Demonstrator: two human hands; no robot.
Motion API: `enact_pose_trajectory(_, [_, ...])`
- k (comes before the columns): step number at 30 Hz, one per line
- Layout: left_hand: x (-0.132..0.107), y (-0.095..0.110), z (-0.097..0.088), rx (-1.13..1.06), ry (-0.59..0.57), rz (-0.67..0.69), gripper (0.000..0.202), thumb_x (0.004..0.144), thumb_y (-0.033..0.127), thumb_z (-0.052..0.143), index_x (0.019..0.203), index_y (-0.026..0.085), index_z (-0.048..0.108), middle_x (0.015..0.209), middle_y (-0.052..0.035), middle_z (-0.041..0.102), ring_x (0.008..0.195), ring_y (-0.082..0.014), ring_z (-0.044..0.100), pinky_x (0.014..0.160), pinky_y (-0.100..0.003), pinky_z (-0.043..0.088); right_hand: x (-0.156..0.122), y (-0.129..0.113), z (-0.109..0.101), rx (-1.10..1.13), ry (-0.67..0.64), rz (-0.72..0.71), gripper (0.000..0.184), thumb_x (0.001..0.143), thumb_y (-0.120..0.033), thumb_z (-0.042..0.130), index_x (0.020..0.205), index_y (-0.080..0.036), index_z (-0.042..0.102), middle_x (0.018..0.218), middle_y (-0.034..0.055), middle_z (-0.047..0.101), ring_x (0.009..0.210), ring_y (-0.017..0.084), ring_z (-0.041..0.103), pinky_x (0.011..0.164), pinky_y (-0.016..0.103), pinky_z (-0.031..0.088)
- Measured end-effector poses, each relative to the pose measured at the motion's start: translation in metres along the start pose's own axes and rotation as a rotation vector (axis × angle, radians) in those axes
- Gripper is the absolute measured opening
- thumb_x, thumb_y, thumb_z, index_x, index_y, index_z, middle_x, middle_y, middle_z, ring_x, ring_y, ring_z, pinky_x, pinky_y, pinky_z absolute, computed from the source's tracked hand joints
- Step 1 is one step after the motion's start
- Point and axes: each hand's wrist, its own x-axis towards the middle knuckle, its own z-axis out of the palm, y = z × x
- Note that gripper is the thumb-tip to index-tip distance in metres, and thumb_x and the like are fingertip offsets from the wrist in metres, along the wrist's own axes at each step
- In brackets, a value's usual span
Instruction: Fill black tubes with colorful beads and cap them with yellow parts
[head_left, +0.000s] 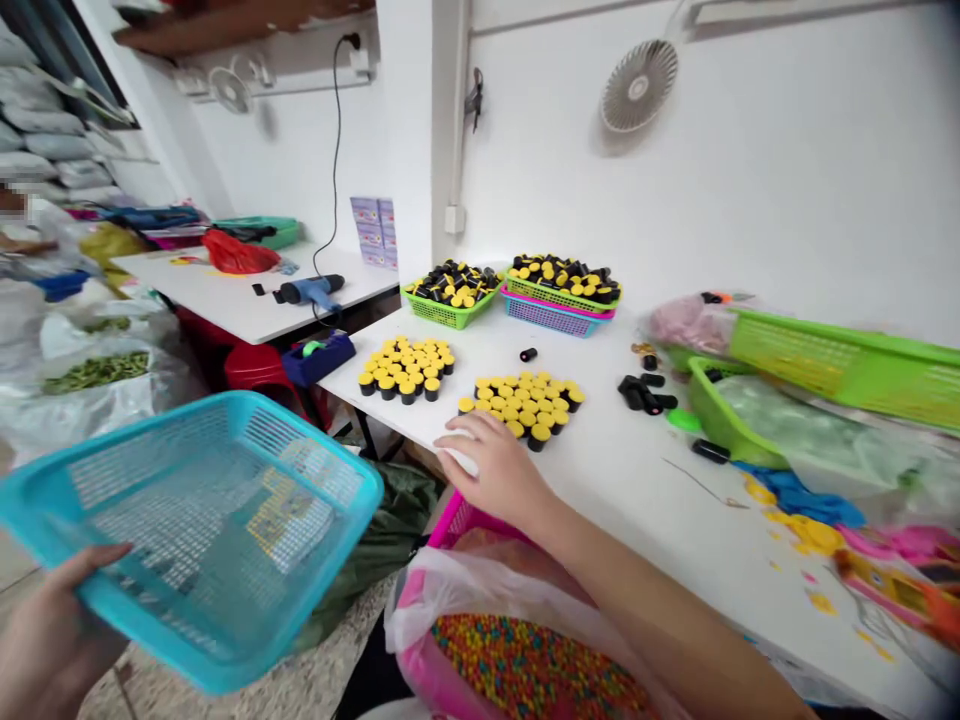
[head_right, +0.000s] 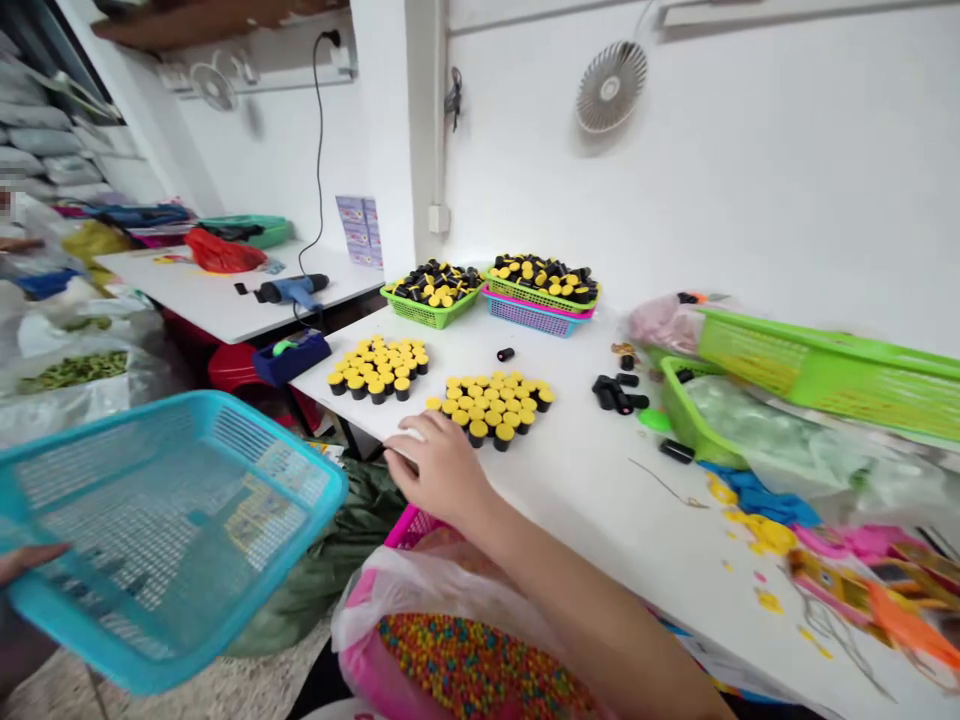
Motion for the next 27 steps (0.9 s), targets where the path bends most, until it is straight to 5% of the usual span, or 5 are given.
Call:
enact_pose_trajectory(6, [0.036,-0.038,0.016,-0.086,-0.109,-0.151,0.017,0.063,0.008,0.057,0.075,0.019,0.060,0.053,0.0022,0.066,0.039,-0.0178,0.059,0.050,-0.041,0.062,0.077,0.055,0.035,0.140,-0.182,0.250,0.039,0.092,-0.045,0.053,0.117,-0.020,0.069,0.125,0.0109,0.062,0.118,0.023,0.056,0.108,0.038,0.039])
enact_pose_trajectory(10, [0.053,-0.051,0.041,-0.227,-0.175,-0.224,0.022,0.063,0.010,0.058,0.083,0.016,0.063,0.061,-0.0020,0.069,0.049,-0.0214,0.065,0.056,-0.043,0.062,0.131,0.071,0.079,-0.040,-0.388,0.432,0.062,0.087,-0.067,0.046,0.140,-0.035,0.052,0.157,0.0073,0.031,0.144,0.040,0.023,0.113,0.059,0.024])
enact_pose_trajectory(13, [0.063,-0.057,0.058,-0.312,-0.205,-0.231,0.024,0.063,0.010,0.056,0.085,0.016,0.064,0.064,-0.0025,0.069,0.054,-0.0216,0.066,0.061,-0.044,0.062,0.154,0.070,0.116,-0.142,-0.514,0.412,0.073,0.083,-0.079,0.038,0.147,-0.044,0.038,0.165,-0.0014,0.010,0.147,0.046,0.003,0.110,0.072,0.011])
enact_pose_trajectory(18, [0.073,-0.066,0.078,-0.372,-0.251,-0.280,0.022,0.066,0.014,0.055,0.086,0.015,0.065,0.065,-0.0031,0.069,0.055,-0.0216,0.066,0.062,-0.046,0.061,0.164,0.063,0.156,-0.200,-0.557,0.366,0.080,0.082,-0.082,0.030,0.151,-0.043,0.028,0.164,0.0005,0.015,0.148,0.043,0.006,0.109,0.074,0.004])
enact_pose_trajectory(27, [0.064,-0.066,0.089,-0.374,-0.272,-0.319,0.025,0.065,0.016,0.055,0.088,0.015,0.065,0.067,-0.0041,0.069,0.057,-0.0224,0.065,0.060,-0.044,0.060,0.132,0.021,0.152,-0.095,-0.515,0.222,0.078,0.083,-0.082,0.030,0.149,-0.041,0.036,0.161,0.0026,0.026,0.147,0.045,0.012,0.109,0.074,0.009])
